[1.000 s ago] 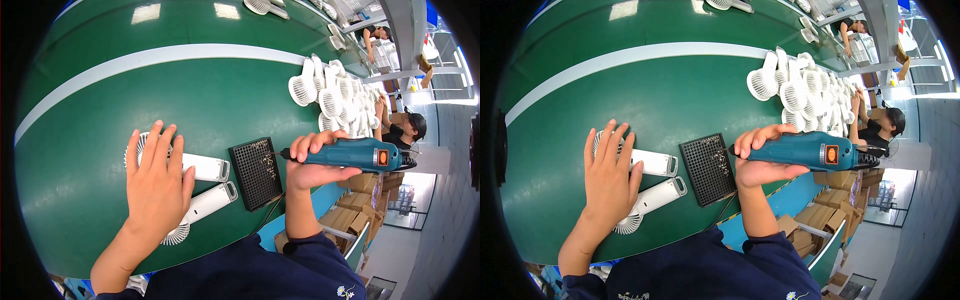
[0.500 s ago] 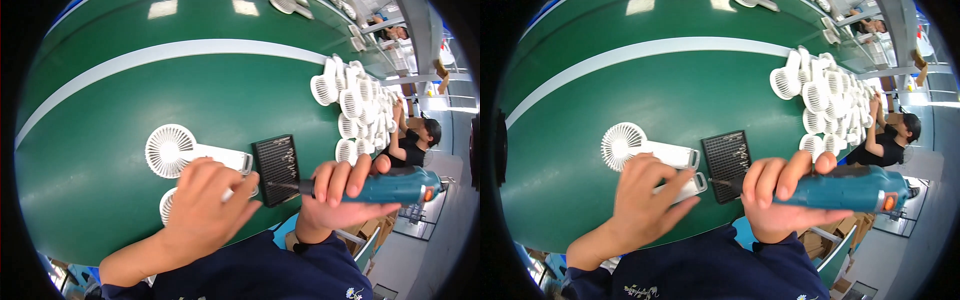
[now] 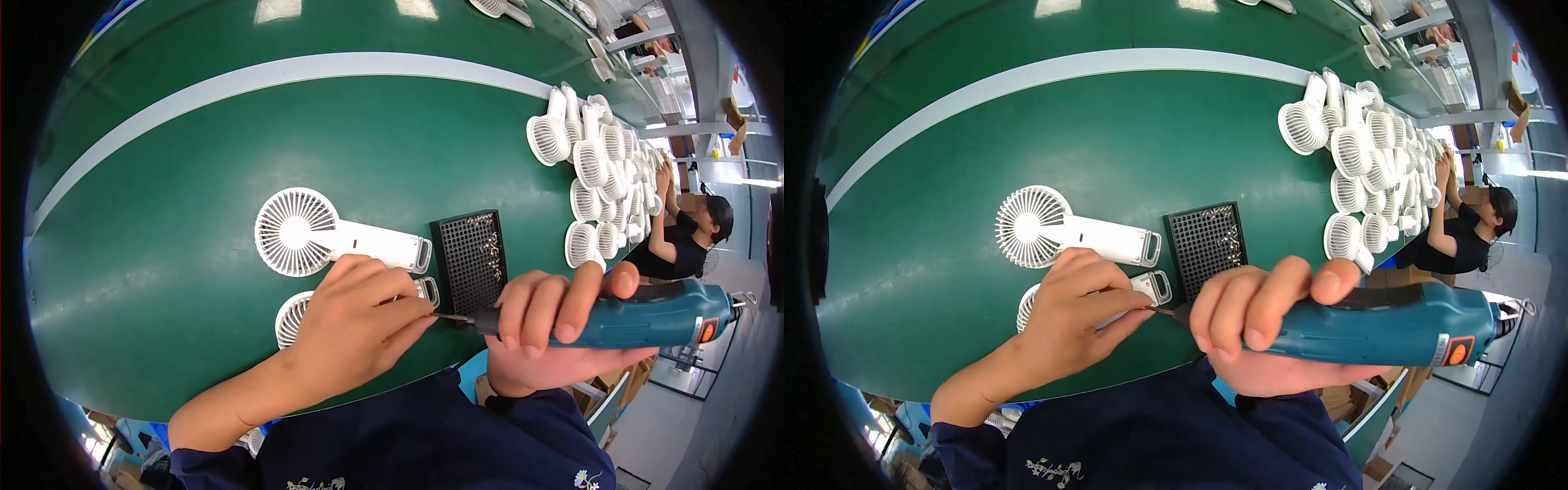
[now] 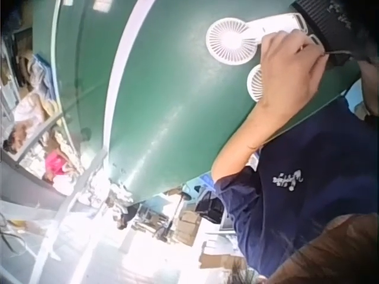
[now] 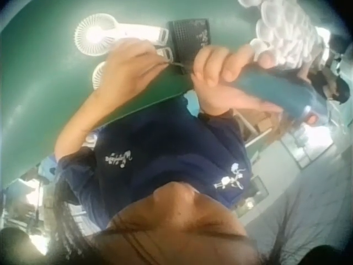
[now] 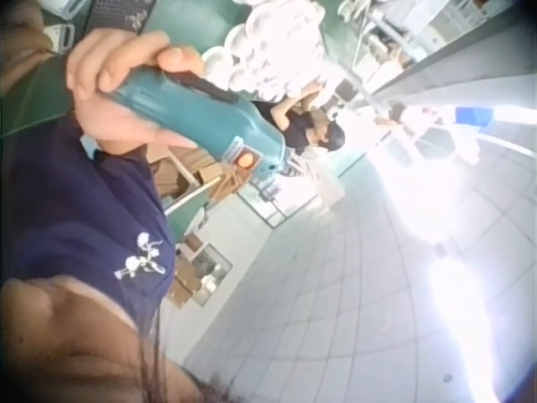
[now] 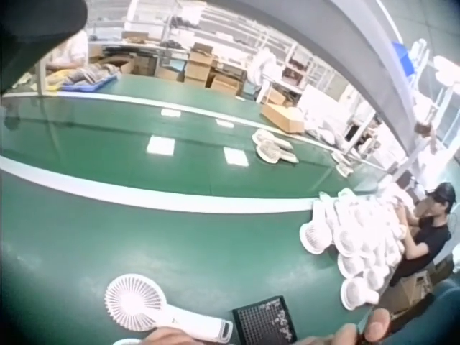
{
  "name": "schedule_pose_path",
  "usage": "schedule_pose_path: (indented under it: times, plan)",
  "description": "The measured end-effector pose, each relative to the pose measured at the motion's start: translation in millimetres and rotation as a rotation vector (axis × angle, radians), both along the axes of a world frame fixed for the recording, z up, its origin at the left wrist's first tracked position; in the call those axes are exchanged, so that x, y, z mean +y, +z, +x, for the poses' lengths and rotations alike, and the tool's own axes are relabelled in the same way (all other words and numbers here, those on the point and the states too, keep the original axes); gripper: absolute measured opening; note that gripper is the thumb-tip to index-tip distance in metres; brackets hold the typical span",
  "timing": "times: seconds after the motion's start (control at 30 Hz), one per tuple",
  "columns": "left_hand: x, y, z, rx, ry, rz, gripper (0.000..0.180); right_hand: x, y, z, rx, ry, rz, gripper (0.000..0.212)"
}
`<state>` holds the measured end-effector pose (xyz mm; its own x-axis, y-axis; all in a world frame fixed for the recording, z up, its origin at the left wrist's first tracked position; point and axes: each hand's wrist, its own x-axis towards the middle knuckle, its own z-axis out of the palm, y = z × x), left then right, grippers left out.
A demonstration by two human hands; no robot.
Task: The person assembles portable hand fans by joining plastic casings with screws using an electric screwdriver.
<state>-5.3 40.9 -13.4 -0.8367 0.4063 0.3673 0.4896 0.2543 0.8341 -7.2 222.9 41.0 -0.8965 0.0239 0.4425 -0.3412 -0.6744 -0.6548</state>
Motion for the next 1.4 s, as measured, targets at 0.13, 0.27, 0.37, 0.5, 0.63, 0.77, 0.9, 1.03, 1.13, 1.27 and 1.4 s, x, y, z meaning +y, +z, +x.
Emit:
schedule_pose_path:
  times: [0.13,0.27,0.37,0.5,0.63,0.77,0.9,1.03,1.13,1.27,1.4]
  plan:
    - [0.6,-1.3,-0.4,-0.015,0.006,0.012,0.020,-0.3,-6.5,-1.4,0.005,0.007,-0.010,0.075]
    - [-2.0,-1.0,-0.9,-0.015,-0.049,0.008,0.025,1.1,-8.5,-1.7,-0.050,0.038,-0.038,0.075]
    - [2.0,11.1,-1.9,-0.063,0.029,-0.002,0.031,3.6,-13.1,-2.0,0.021,-0.027,0.065,0.077]
    - [-5.4,6.5,-3.8,-0.195,0.013,0.135,0.036,-1.2,-19.9,-2.4,0.062,-0.030,0.224,0.071]
    - [-6.4,2.8,-5.0,-0.225,0.020,0.180,0.032,-5.5,-26.3,-1.1,0.055,-0.028,0.270,0.072]
    - [-7.2,2.3,-5.1,-0.219,0.028,0.186,0.030,-7.0,-31.9,-2.2,0.015,-0.015,0.264,0.075]
    - [-8.0,2.4,-5.1,-0.223,0.026,0.182,0.030,-7.1,-29.2,-3.3,0.031,0.024,0.313,0.074]
    - [-7.0,0.4,-5.1,-0.221,0.046,0.195,0.027,-10.0,-31.3,-1.8,0.054,0.049,0.263,0.067]
    - [-5.7,0.3,-5.9,-0.199,0.060,0.207,0.024,-8.9,-33.8,-3.0,0.103,0.061,0.292,0.070]
    - [-2.8,3.1,-7.4,-0.197,0.049,0.181,0.024,3.3,-22.5,-2.3,0.083,-0.047,0.188,0.076]
    - [-4.4,-1.4,-4.1,-0.135,0.033,0.104,0.029,22.8,-18.5,-17.0,0.079,-0.314,0.185,0.071]
